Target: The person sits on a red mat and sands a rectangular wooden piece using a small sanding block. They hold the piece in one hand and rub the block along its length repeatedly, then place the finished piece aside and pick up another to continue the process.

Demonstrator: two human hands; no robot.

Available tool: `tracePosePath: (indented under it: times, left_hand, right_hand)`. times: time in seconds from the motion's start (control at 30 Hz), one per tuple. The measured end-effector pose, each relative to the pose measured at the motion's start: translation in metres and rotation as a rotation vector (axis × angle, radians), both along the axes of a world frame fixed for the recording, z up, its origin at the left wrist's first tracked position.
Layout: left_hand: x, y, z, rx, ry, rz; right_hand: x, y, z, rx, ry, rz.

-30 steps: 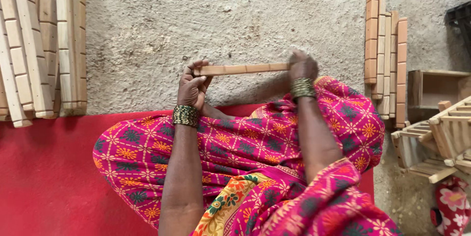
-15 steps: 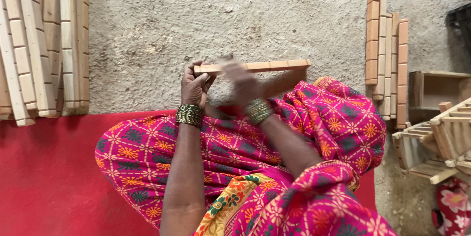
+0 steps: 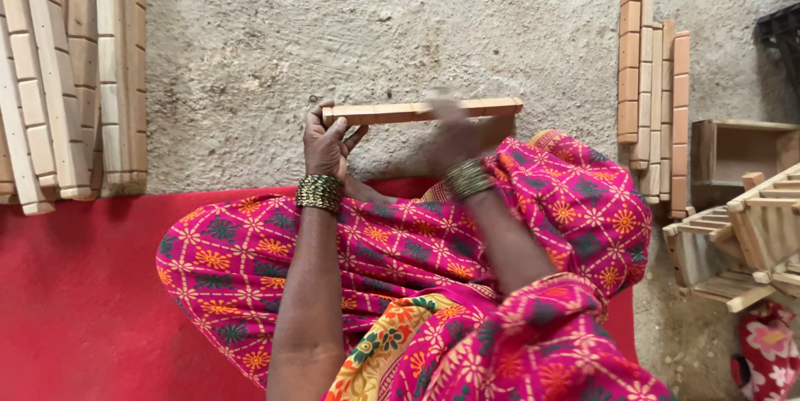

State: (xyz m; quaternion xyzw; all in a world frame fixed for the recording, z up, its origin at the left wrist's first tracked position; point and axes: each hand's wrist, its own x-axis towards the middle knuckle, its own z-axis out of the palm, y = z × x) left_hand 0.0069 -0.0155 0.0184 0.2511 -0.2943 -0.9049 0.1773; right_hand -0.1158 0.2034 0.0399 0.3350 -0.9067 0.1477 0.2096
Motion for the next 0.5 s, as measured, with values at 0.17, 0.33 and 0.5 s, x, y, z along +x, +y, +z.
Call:
tracePosePath:
  times: [0.17, 0.33, 0.5]
  left_hand:
    - [-0.001, 0.002, 0.002, -0.074, -0.084, 0.034]
    - [-0.003, 0.006, 0.005, -0.081, -0.071, 0.06]
    - [-0.007, 0.008, 0.015, -0.126, -0.113, 0.081]
  right_hand:
    - [0.075, -0.076, 0.033, -0.155, -0.138, 0.268]
    - [0.028, -0.042, 0.018, -0.15, -0.17, 0.264]
    - [-0.083, 0.078, -0.007, -0.064, -0.151, -0.374]
